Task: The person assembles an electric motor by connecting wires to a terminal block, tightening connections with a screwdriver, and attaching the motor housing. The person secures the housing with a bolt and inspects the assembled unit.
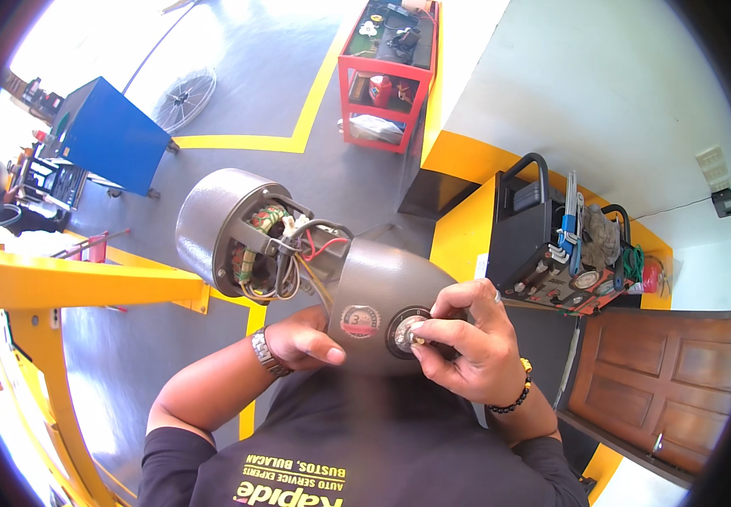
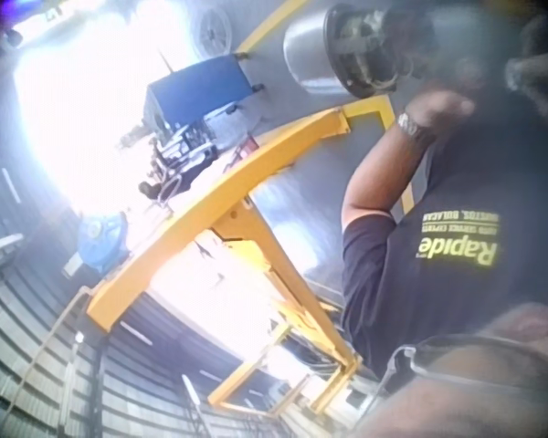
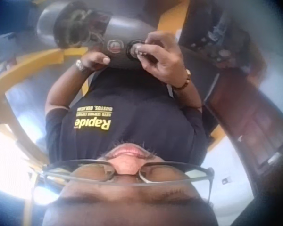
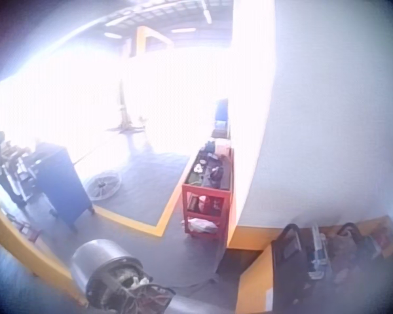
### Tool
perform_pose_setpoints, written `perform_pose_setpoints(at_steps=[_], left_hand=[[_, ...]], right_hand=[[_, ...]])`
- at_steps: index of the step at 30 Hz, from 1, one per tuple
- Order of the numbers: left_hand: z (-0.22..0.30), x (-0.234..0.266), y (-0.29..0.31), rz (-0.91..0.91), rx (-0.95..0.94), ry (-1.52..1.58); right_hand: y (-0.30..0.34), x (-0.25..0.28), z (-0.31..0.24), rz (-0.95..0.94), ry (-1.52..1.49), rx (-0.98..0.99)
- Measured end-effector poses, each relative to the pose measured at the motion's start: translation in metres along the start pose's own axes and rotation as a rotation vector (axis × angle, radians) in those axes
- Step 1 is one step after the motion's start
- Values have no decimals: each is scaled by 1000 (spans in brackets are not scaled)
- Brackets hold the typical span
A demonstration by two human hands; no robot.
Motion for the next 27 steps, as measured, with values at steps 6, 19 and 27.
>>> perform_pose_setpoints(at_steps=[6, 19, 27], left_hand=[[5, -5, -1, 50, 48, 18], [6, -8, -3, 3, 26, 31], [0, -1, 0, -50, 17, 55]], right_hand=[[2, -1, 3, 29, -1, -41], [26, -9, 20, 230, -218, -67], [22, -18, 14, 230, -193, 11]])
Point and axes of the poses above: each hand's wrist, its own y-axis away from the middle knuckle, its own x-axis out of the back of the hand, z = x × y, the point moved 6 cm from there along -y, towards the middle knuckle, and after that the axes turned 12 degrees about -z, right-handed, at the moved point
